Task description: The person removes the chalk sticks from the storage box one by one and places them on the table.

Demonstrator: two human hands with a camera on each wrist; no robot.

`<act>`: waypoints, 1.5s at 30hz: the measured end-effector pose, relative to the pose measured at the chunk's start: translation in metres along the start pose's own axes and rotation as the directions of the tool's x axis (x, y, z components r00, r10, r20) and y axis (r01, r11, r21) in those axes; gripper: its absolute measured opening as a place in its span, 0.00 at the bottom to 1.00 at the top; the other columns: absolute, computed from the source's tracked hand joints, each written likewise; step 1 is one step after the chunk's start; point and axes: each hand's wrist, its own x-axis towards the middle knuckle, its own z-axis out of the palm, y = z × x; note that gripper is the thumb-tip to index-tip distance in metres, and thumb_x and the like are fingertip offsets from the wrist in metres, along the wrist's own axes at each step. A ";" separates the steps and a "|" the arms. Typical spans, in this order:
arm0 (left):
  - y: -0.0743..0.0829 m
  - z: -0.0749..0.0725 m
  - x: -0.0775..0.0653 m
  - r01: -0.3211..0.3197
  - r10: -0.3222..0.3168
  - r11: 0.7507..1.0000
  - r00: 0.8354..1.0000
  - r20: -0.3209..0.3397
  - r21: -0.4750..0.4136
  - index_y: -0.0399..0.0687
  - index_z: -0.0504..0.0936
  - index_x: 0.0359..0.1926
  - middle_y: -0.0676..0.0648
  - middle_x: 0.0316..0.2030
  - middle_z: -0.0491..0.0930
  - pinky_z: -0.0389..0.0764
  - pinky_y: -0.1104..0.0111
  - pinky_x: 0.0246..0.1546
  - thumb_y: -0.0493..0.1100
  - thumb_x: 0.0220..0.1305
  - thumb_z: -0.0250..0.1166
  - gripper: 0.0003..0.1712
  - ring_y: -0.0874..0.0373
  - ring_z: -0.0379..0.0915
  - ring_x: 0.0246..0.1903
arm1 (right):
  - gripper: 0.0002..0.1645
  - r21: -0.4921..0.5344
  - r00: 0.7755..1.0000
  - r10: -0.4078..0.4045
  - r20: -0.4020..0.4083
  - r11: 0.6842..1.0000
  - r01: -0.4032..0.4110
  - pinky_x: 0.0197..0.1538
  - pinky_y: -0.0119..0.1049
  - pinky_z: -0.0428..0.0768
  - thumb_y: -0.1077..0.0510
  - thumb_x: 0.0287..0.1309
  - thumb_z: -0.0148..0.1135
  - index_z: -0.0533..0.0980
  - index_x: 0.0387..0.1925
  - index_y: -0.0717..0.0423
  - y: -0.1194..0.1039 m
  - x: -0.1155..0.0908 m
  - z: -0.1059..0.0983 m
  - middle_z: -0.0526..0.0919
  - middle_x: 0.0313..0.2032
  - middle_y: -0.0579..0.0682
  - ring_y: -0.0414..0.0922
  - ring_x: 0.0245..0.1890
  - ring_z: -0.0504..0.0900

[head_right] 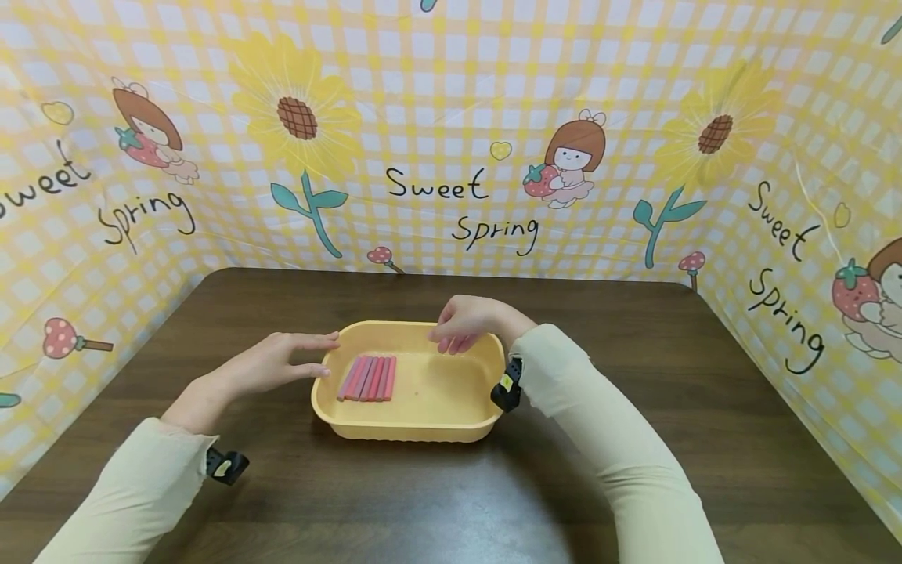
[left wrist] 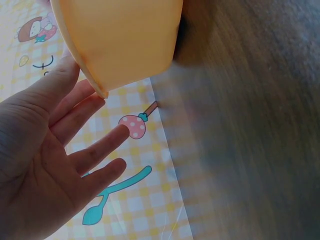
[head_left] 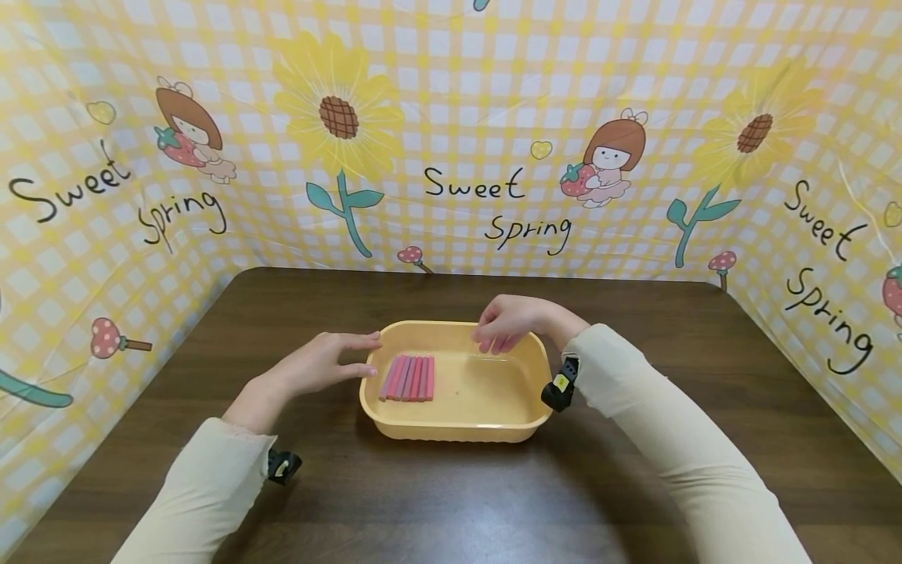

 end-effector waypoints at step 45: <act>0.000 0.001 0.003 -0.005 0.005 1.000 1.000 -0.002 0.002 0.40 0.74 0.59 0.41 0.63 0.68 0.67 0.49 0.62 0.45 0.60 0.64 0.27 0.42 0.64 0.63 | 0.10 0.067 0.982 -0.003 0.191 0.998 -0.010 0.25 0.23 0.76 0.57 0.60 0.57 0.76 0.26 0.58 -0.012 0.057 0.048 0.80 0.20 0.43 0.34 0.19 0.76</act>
